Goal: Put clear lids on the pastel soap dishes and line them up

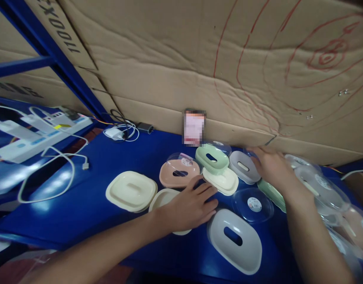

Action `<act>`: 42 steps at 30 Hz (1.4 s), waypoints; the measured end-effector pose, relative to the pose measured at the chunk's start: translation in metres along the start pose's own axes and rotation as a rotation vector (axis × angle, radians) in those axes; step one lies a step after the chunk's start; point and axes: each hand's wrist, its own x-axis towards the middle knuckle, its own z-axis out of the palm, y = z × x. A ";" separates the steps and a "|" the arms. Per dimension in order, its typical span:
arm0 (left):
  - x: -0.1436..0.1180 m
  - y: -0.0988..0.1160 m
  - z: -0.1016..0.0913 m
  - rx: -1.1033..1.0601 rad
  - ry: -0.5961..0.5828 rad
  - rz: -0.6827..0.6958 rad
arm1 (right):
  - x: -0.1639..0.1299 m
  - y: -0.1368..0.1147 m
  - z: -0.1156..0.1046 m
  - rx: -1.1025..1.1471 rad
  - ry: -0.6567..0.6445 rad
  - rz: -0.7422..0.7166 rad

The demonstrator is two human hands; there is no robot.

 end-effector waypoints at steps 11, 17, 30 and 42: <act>0.002 0.003 -0.007 -0.027 0.008 0.017 | -0.006 -0.034 0.001 -0.054 -0.352 0.001; 0.001 0.025 -0.023 -0.230 0.002 0.208 | -0.008 -0.017 0.000 0.015 -0.275 -0.086; -0.002 0.027 -0.030 -0.090 -0.174 0.240 | -0.119 0.010 0.006 0.318 0.028 -0.279; 0.000 0.019 -0.040 0.031 -0.176 0.123 | -0.160 0.011 0.038 0.164 0.220 0.003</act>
